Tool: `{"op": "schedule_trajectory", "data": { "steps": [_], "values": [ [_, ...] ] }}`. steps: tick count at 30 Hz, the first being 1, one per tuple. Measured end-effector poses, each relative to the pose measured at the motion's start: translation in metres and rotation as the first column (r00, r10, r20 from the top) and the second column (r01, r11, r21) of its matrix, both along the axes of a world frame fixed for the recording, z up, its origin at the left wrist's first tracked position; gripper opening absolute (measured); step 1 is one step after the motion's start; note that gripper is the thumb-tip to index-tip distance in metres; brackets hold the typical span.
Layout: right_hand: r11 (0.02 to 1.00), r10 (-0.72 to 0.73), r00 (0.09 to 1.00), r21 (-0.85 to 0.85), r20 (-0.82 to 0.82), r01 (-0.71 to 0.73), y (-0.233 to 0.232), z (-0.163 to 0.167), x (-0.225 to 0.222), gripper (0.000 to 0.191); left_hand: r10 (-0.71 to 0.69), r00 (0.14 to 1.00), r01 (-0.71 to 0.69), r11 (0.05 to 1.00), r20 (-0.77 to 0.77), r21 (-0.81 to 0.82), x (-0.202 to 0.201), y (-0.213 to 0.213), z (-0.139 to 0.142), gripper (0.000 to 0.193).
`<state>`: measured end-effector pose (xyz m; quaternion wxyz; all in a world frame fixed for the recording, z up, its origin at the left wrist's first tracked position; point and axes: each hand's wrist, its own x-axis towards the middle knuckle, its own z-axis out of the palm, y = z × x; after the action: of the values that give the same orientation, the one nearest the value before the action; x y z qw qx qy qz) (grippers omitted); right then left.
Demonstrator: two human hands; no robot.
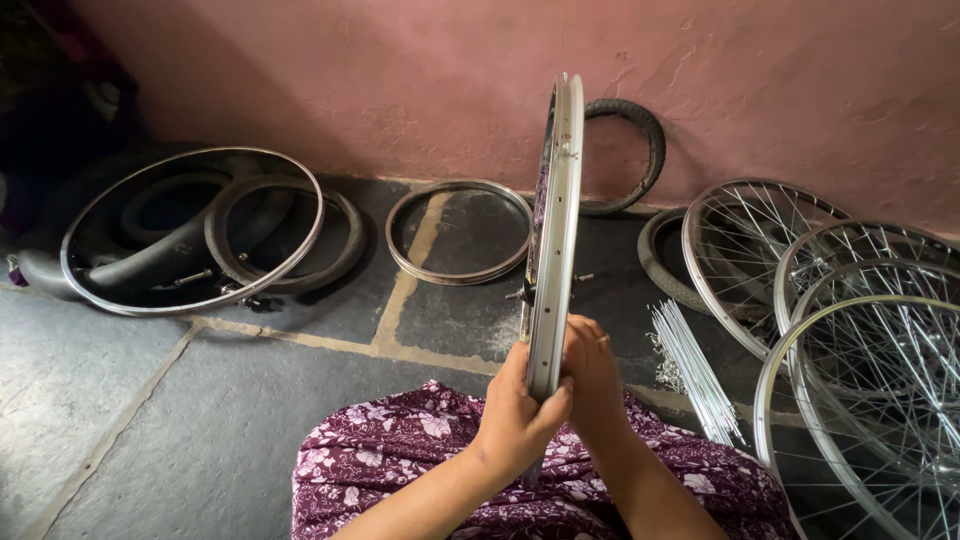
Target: The person sits on the floor and inserts metal spokes into the hub and rim of a bicycle wheel. They repeatedly pick up spokes, thread them through the hub, and secure them into the rim holes, gradually building the wheel structure.
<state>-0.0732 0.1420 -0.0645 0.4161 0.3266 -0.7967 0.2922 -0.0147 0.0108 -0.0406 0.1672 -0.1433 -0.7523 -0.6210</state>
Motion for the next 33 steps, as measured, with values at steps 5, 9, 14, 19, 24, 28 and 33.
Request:
{"op": "schedule_trajectory", "data": {
  "steps": [5,9,14,19,24,28,33],
  "values": [
    [0.999,0.037,0.999,0.003,0.027,-0.037,0.0,0.009,-0.001,0.046,-0.002,0.999,0.003,0.999,-0.037,0.042,-0.001,0.001,0.0,0.031],
    [0.999,0.014,1.0,0.03,0.01,-0.015,0.0,0.011,0.0,0.051,0.013,0.998,-0.01,0.999,-0.069,0.048,0.0,0.001,-0.002,0.03],
    [0.999,-0.038,0.999,0.029,0.029,0.037,0.0,0.013,0.002,0.057,0.034,0.997,-0.031,0.999,-0.069,0.04,-0.001,0.002,-0.003,0.031],
    [0.993,-0.104,0.983,0.067,0.149,0.095,-0.002,0.012,0.005,0.047,0.066,0.993,-0.064,0.998,-0.093,0.022,0.001,0.003,0.0,0.032],
    [0.995,-0.071,0.984,0.08,0.166,0.059,-0.001,0.006,0.006,0.035,0.089,0.991,-0.089,0.996,-0.099,0.007,0.003,0.001,0.004,0.031],
    [0.995,-0.063,0.984,0.09,0.17,0.048,-0.001,-0.002,0.006,0.033,0.082,0.996,-0.081,0.995,-0.017,0.058,0.002,0.002,0.002,0.028],
    [0.999,-0.006,0.983,0.042,0.184,-0.002,-0.002,-0.007,0.005,0.039,0.092,0.994,-0.09,0.995,-0.065,0.033,0.003,0.005,-0.003,0.027]
  ]
}}
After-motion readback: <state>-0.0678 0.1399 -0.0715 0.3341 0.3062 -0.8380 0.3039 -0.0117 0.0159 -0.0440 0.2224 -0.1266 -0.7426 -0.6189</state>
